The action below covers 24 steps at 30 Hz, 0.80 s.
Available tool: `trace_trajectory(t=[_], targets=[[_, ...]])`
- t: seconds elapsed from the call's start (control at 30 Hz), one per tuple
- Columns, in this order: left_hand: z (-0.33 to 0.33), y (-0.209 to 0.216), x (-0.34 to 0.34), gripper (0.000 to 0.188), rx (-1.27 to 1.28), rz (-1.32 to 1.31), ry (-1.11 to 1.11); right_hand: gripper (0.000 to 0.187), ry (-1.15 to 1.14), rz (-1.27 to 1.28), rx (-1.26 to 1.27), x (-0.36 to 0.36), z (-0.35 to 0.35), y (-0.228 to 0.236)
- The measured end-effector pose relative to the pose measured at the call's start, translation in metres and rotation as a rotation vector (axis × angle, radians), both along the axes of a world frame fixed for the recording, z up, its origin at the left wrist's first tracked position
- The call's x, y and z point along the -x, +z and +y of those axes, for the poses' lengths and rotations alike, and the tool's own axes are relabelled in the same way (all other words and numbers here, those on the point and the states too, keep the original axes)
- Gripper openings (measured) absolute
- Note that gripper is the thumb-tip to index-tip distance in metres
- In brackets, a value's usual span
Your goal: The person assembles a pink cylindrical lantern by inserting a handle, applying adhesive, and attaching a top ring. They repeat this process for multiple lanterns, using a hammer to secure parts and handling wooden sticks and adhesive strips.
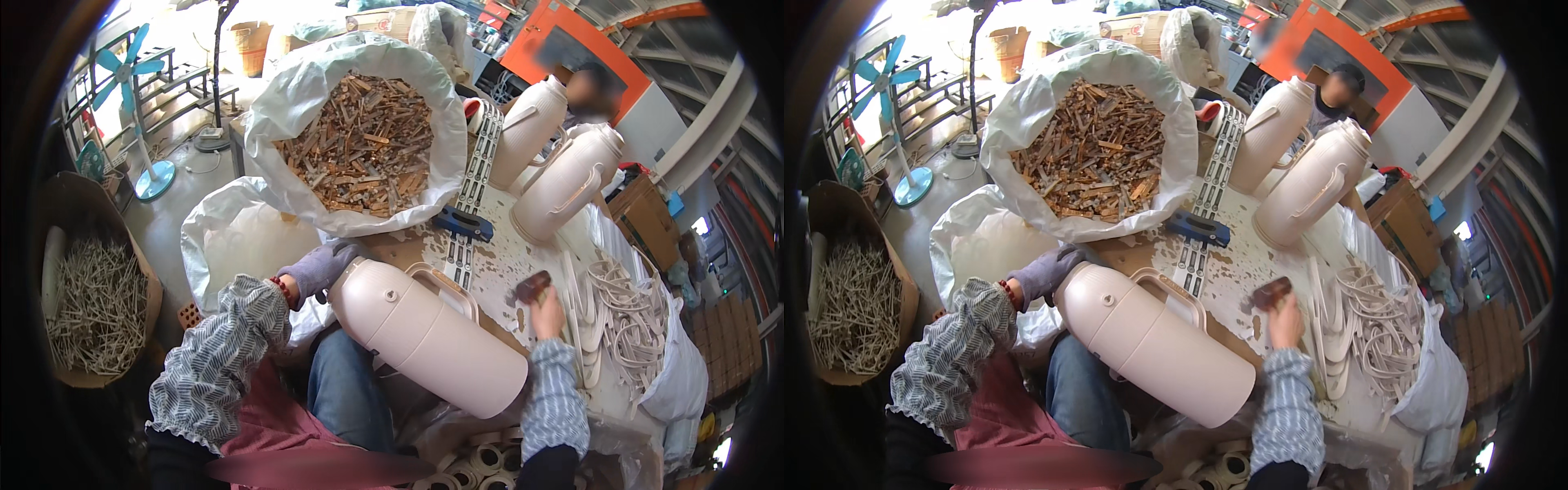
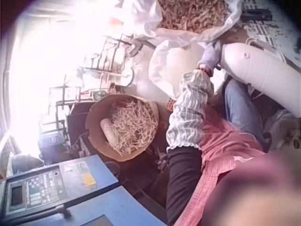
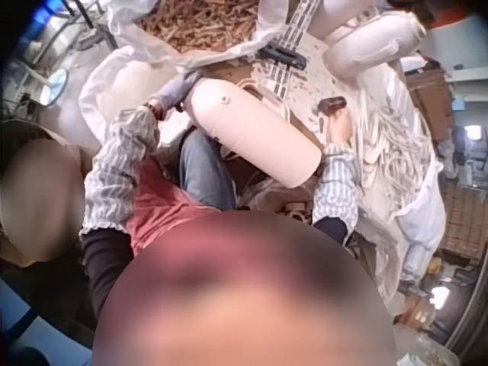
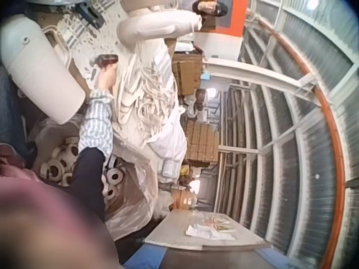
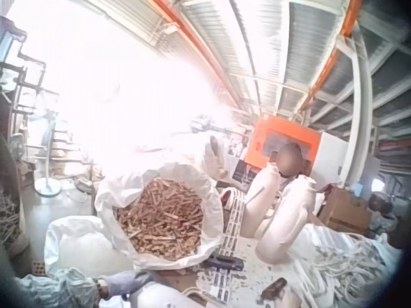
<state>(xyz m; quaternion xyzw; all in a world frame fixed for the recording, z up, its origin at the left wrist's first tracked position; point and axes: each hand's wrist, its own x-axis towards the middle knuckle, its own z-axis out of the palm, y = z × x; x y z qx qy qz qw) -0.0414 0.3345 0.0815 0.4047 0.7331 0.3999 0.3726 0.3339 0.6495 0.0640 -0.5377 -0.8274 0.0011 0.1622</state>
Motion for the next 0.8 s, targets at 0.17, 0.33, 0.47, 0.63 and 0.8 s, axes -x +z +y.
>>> trace_trajectory(t=[0.17, 0.33, 0.47, 0.63, 0.8], targets=[[-0.002, -0.002, 0.003, 0.043, 0.083, -0.096, 0.108, 0.037, 0.669, 0.354, 0.117, 0.109, -0.090, 0.087], [0.003, 0.002, 0.003, 0.046, 0.080, -0.063, 0.093, 0.047, 0.723, 0.039, 0.181, 0.144, -0.107, 0.054], [-0.001, -0.001, 0.005, 0.047, 0.071, -0.056, 0.064, 0.049, 0.704, -0.182, 0.265, 0.156, -0.097, 0.080], [0.003, 0.003, 0.003, 0.043, 0.080, -0.052, 0.072, 0.041, 0.655, 0.226, 0.314, 0.098, -0.114, 0.093], [-0.005, 0.002, 0.002, 0.042, 0.118, -0.045, 0.096, 0.042, 0.601, -0.092, 0.253, 0.104, -0.112, 0.082]])
